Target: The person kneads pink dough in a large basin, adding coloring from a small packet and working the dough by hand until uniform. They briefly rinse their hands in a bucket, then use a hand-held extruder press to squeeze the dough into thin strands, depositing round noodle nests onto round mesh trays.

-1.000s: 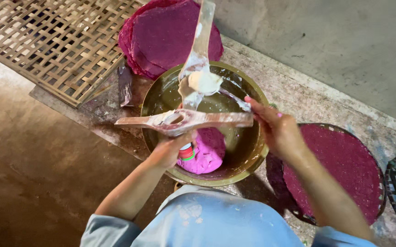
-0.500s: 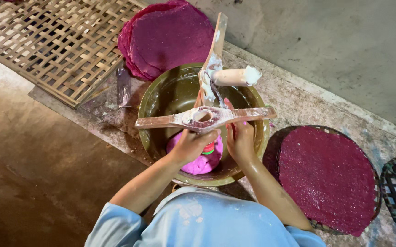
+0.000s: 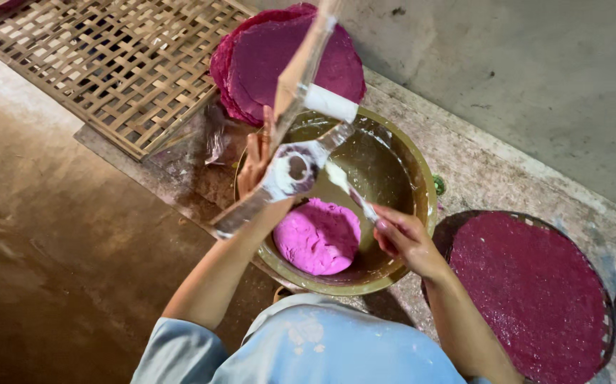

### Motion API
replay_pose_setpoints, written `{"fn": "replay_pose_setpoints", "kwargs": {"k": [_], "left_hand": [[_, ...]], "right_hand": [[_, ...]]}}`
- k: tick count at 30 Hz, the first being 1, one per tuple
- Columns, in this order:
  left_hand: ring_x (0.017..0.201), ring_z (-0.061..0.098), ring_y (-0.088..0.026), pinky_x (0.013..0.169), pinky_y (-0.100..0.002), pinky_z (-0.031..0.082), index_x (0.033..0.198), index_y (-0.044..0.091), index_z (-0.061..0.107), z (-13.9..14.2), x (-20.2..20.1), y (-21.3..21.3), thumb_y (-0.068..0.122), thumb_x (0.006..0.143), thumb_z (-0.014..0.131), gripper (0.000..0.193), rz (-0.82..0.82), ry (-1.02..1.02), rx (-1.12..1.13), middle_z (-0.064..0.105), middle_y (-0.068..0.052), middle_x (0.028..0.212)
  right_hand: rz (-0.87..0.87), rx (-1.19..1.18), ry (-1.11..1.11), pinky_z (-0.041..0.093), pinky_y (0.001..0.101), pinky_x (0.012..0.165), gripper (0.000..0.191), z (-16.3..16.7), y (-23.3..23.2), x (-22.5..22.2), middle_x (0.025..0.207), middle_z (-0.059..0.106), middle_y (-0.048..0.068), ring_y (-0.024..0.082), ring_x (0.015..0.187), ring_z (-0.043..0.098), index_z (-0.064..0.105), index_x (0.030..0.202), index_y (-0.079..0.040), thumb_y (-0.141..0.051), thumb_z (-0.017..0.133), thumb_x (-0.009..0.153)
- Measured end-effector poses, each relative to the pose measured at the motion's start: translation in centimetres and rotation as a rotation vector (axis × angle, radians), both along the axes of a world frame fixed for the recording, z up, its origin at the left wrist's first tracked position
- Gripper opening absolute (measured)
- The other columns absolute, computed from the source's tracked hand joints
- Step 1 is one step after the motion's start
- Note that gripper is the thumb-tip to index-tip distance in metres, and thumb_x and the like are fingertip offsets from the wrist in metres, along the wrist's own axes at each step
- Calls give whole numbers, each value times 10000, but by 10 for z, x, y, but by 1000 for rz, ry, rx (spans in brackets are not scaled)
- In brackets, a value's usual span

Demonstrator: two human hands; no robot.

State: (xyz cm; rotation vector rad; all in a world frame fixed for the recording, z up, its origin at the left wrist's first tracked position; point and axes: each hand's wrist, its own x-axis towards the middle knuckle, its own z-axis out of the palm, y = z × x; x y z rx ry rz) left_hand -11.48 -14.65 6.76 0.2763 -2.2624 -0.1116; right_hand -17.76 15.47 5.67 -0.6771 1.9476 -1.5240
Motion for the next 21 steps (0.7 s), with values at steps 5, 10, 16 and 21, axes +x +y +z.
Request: {"fn": "replay_pose_setpoints", "kwargs": {"k": [5, 10, 16, 21], "left_hand": [[1132, 675, -397, 458, -318, 588, 1666, 62, 170, -26, -9, 16, 265, 967, 740, 924, -36, -250, 260, 290, -204, 1655], [1146, 690, -302, 630, -283, 563, 1693, 98, 94, -40, -6, -8, 315, 895, 700, 1025, -115, 117, 32, 338, -262, 1609], [844, 661, -127, 505, -207, 500, 1660, 114, 254, -55, 9, -18, 500, 953, 706, 924, -49, -94, -49, 572, -74, 1129], [585, 576, -66, 399, -232, 472, 1634, 98, 359, -70, -11, -12, 395, 1032, 631, 724, 87, -266, -184, 584, -1, 949]], "right_hand": [[-73, 105, 494, 574, 327, 715, 378, -7, -46, 19, 1138, 775, 102, 179, 812, 699, 651, 1381, -53, -91, 585, 1010], [106, 42, 627, 578, 401, 905, 381, 23, -53, 35, 1291, 691, 237, 308, 1096, 743, 626, 1377, -24, -69, 625, 998], [256, 969, 593, 576, 390, 695, 399, 100, -58, 11, 1122, 719, 176, 294, 884, 728, 599, 1391, -137, -166, 512, 1003], [427, 983, 1463, 569, 365, 550, 480, 128, -86, 43, 984, 701, 89, 226, 727, 700, 613, 1358, -72, -136, 553, 886]]}}
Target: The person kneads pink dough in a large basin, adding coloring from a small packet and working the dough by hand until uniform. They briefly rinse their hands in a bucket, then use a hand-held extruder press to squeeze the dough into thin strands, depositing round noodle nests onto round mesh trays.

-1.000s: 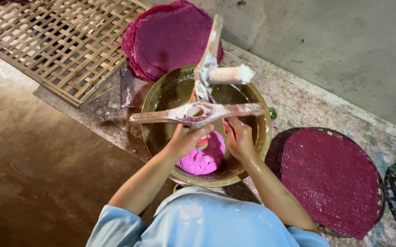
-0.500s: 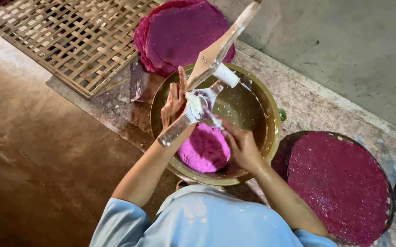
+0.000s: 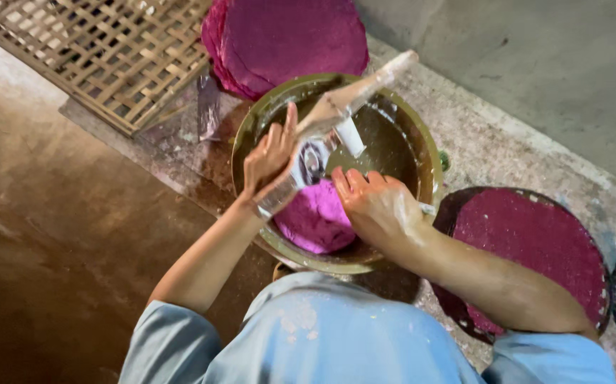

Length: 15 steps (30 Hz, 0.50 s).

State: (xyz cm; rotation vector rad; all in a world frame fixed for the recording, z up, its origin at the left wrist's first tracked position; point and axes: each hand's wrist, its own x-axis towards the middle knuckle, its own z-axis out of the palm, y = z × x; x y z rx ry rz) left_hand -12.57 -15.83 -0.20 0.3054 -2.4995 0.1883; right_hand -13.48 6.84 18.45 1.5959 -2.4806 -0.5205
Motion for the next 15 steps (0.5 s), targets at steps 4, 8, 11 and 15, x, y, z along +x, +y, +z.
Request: {"fn": "replay_pose_setpoints", "kwargs": {"k": [4, 8, 11, 15], "left_hand": [[833, 693, -194, 548, -278, 549, 1453, 74, 535, 9, 7, -31, 431, 986, 652, 600, 18, 216, 66, 655, -90, 1240], [1027, 723, -260, 749, -320, 596, 1337, 121, 605, 19, 42, -30, 410, 960, 680, 481, -31, 285, 196, 620, -138, 1413], [1032, 716, -265, 753, -326, 594, 1368, 128, 580, 20, 50, -9, 426, 955, 680, 518, -31, 203, 309, 604, -128, 1428], [1038, 707, -271, 757, -334, 592, 1408, 138, 546, 18, 37, -3, 446, 948, 679, 570, 4, 203, 341, 583, -114, 1449]], "right_hand": [[-76, -163, -229, 579, 416, 622, 477, 6, 40, 3, 1074, 701, 98, 279, 826, 718, 600, 1382, -130, -123, 519, 912], [-59, -123, -400, 568, 480, 623, 447, -54, 45, -28, 1041, 709, 134, 352, 816, 714, 625, 1356, -185, -283, 573, 923], [-85, -169, -645, 564, 513, 631, 348, -123, 7, -51, 919, 703, 199, 408, 823, 705, 654, 1250, -111, -315, 572, 980], [-78, 116, -544, 580, 504, 741, 199, -173, -31, -63, 918, 720, 198, 388, 859, 729, 719, 1012, -85, -127, 562, 898]]}}
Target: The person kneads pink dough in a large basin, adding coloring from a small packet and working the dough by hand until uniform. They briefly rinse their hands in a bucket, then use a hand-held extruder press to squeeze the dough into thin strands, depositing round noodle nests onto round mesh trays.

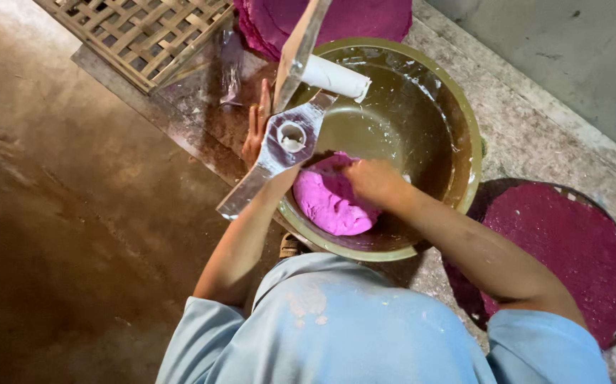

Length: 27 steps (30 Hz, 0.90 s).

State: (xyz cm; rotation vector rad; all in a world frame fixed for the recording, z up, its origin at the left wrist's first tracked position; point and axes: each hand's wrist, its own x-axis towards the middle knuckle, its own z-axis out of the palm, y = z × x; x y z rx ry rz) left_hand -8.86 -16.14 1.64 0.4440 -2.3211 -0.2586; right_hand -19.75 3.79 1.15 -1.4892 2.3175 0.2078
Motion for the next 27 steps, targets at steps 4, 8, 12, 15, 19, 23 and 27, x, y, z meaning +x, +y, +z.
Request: {"fn": "replay_pose_setpoints", "kwargs": {"k": [4, 8, 12, 15, 19, 23, 27], "left_hand": [[1045, 698, -278, 762, -341, 589, 1449, 147, 512, -1, -9, -7, 467, 941, 678, 623, 8, -9, 27, 561, -101, 1469], [1051, 689, -284, 766, -349, 587, 1490, 157, 478, -3, -8, -6, 488, 934, 677, 677, 13, -16, 45, 539, -87, 1490], [1057, 680, -291, 771, -356, 585, 1531, 166, 445, -3, -8, -4, 508, 926, 677, 732, 7, -24, 50, 518, -73, 1510], [1062, 674, -296, 774, -362, 583, 1561, 173, 420, 5, -8, 0, 524, 921, 676, 774, -16, -29, 60, 501, -63, 1526], [1069, 665, -303, 779, -370, 580, 1602, 183, 386, 28, -2, 22, 545, 914, 676, 830, -66, -473, 353, 480, -50, 1546], [1127, 670, -279, 849, -394, 583, 1560, 144, 444, 46, 21, 42, 470, 828, 742, 855, -465, -168, 248, 608, -46, 1371], [1147, 657, -269, 861, -406, 559, 1450, 217, 538, 38, 21, 52, 416, 837, 734, 674, -529, -125, 150, 607, -55, 1453]], "right_hand": [[35, -85, -233, 565, 510, 720, 292, 19, 27, 23, 859, 722, 222, 395, 801, 714, 690, 1077, -65, -83, 632, 792], [-38, -39, -283, 561, 511, 736, 530, 50, 64, 58, 931, 716, 226, 410, 820, 704, 643, 1296, -97, -66, 669, 768], [99, -276, -319, 569, 477, 727, 502, 80, 102, 69, 1117, 739, 207, 385, 839, 721, 682, 1254, -85, -150, 709, 756], [-142, -252, -486, 593, 408, 688, 353, 111, 128, 56, 967, 772, 148, 278, 750, 765, 713, 1216, -109, -181, 651, 876], [-642, -168, -639, 496, 432, 588, 366, 161, 147, 30, 756, 670, 272, 388, 642, 549, 758, 1363, -132, -162, 638, 1018], [-459, -212, -545, 460, 368, 549, 287, 197, 125, 1, 781, 698, 184, 306, 602, 614, 750, 1244, -150, -224, 601, 1010], [-124, -145, 121, 498, 399, 562, 280, 202, 86, 3, 892, 740, 39, 278, 732, 700, 769, 1130, -242, -343, 645, 900]]}}
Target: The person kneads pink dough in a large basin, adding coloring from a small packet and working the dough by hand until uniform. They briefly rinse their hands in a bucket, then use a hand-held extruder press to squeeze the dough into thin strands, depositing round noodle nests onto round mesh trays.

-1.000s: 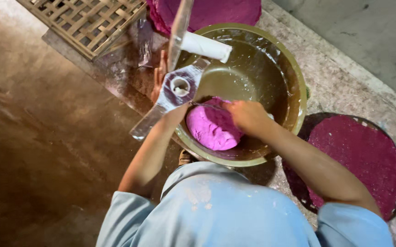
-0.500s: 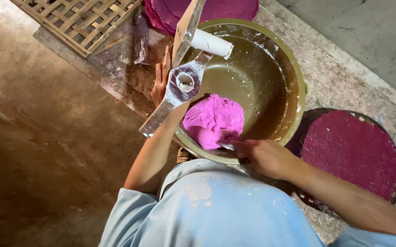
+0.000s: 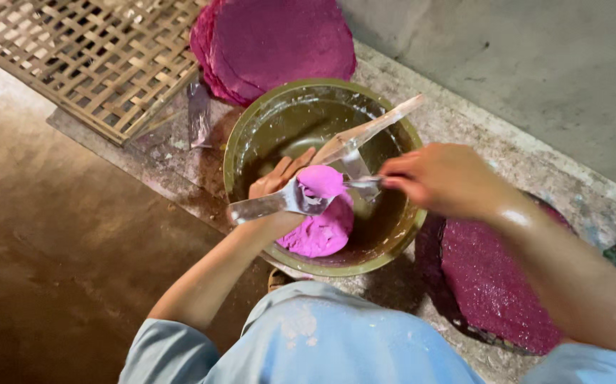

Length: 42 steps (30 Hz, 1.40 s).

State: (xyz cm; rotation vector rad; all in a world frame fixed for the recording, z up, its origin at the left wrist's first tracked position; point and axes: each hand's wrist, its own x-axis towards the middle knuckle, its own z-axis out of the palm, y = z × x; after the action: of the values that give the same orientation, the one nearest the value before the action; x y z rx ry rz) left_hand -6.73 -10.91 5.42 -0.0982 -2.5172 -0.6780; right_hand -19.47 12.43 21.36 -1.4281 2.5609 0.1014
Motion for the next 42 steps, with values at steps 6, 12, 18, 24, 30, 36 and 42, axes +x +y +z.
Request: {"fn": "replay_pose_setpoints", "kwargs": {"k": [6, 12, 18, 24, 30, 36, 42], "left_hand": [[1239, 654, -303, 1042, -429, 539, 1305, 176, 643, -29, -12, 9, 316, 888, 725, 448, -98, -28, 175, 636, -70, 1378], [1172, 689, -262, 1050, -435, 503, 1323, 196, 630, -10, -3, -25, 308, 869, 762, 486, -90, 106, 106, 678, -75, 1330], [1127, 702, -243, 998, -359, 556, 1338, 127, 621, -3, -17, 2, 233, 767, 755, 597, -235, 27, 363, 693, -101, 1312], [1162, 717, -216, 1094, -356, 537, 1218, 164, 708, -10, -11, -20, 188, 961, 735, 260, 15, 35, 265, 729, -59, 1295], [1280, 570, -378, 815, -403, 595, 1334, 91, 657, -9, -30, -24, 221, 847, 792, 521, 333, 118, 71, 583, -180, 1467], [1281, 557, -332, 928, -473, 596, 1401, 40, 580, 2, -39, -39, 403, 824, 814, 721, 366, 104, -32, 403, -166, 1592], [1202, 573, -515, 746, -482, 600, 1120, 87, 757, -3, -36, -14, 299, 797, 832, 393, 351, 170, -67, 326, -324, 1586]], "right_hand": [[367, 37, 455, 563, 361, 517, 136, -15, -47, 62, 795, 683, 59, 215, 658, 715, 666, 963, -100, -165, 621, 853], [107, -44, 447, 545, 388, 509, 101, 69, -15, 69, 744, 679, 38, 222, 678, 704, 668, 889, -147, -203, 639, 810], [354, 155, 636, 536, 320, 483, 173, -4, -55, 75, 734, 667, 43, 187, 614, 695, 652, 896, -97, -254, 578, 891], [-25, 92, 325, 600, 414, 579, 195, 12, 0, 56, 877, 717, 77, 244, 730, 736, 667, 1058, -127, -168, 489, 990], [-61, -704, -213, 606, 404, 831, 558, -34, -38, 61, 1232, 720, 209, 310, 970, 742, 518, 1490, -97, 4, 529, 942], [-407, -452, -741, 625, 369, 740, 489, -99, -13, 68, 906, 785, 227, 274, 714, 758, 556, 1485, -155, -141, 522, 997], [-230, -815, -431, 611, 359, 729, 392, -120, -9, 40, 1071, 772, 167, 148, 802, 745, 567, 1469, -66, -148, 561, 1086]]}}
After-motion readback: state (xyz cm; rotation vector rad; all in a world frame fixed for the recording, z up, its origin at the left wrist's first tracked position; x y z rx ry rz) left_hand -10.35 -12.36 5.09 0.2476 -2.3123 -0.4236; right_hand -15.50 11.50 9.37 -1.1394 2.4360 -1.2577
